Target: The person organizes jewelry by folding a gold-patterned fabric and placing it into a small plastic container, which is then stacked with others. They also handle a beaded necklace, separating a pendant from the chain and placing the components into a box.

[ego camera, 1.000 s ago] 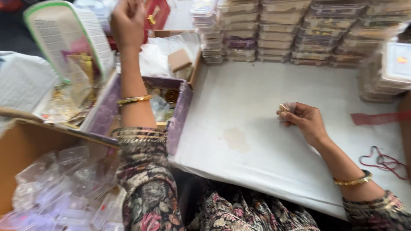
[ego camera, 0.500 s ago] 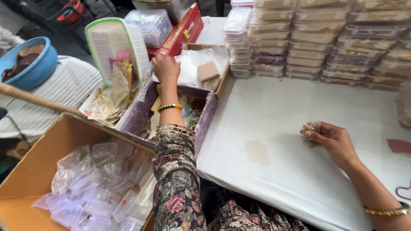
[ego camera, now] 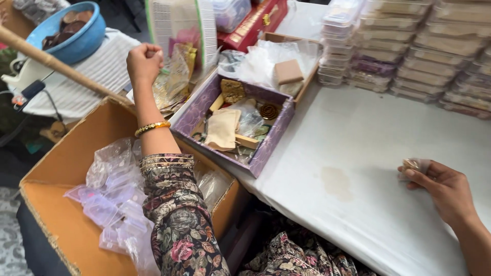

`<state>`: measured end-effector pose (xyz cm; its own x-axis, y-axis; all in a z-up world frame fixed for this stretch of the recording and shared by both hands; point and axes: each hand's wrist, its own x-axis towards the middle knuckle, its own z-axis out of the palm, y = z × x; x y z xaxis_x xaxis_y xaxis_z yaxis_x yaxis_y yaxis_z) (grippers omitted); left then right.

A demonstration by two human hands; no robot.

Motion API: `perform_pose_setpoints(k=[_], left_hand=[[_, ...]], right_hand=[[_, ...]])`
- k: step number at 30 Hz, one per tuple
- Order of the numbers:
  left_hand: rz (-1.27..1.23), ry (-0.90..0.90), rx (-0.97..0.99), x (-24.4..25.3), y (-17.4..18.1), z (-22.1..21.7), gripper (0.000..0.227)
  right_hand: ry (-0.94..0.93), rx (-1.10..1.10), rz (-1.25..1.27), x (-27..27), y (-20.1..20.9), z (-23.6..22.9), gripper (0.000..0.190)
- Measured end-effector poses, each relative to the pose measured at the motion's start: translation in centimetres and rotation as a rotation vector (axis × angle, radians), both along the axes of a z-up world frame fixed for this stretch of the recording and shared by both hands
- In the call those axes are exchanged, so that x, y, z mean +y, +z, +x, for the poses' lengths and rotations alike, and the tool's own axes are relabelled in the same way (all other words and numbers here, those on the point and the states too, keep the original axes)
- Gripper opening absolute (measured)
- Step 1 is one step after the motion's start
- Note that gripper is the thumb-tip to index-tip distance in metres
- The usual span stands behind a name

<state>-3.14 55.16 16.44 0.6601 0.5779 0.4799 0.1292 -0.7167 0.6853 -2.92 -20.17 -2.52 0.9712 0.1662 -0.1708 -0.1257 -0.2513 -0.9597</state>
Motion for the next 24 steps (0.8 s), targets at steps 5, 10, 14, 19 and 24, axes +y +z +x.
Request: perform_pose_setpoints(k=[5, 10, 14, 19, 24], left_hand=[[-0.028, 0.322, 0.154, 5.5, -4.7, -5.6, 0.012], [-0.039, 0.428, 0.338, 7.6, -7.9, -8.5, 0.017], [-0.023, 0.407, 0.438, 6.7, -8.2, -9.2, 0.019], [0.085, 0.533, 0.593, 6.3, -8.9, -8.3, 0.039], [-0.082, 0.435, 0.697, 3.5, -6.0, -8.7, 0.058]], right_hand=[[-0.011, -0.026, -0.089, 0.2, -0.8, 0.2, 0.037], [0.015, -0.088, -0.138, -1.5, -4.8, 2.0, 0.036], [0.028, -0.099, -0.145, -2.5, -6.4, 2.7, 0.035], [0.037, -0.103, -0.138, -3.1, -7.5, 3.2, 0.036], [0.024, -0.077, -0.181, -3.7, -8.6, 3.9, 0.039]])
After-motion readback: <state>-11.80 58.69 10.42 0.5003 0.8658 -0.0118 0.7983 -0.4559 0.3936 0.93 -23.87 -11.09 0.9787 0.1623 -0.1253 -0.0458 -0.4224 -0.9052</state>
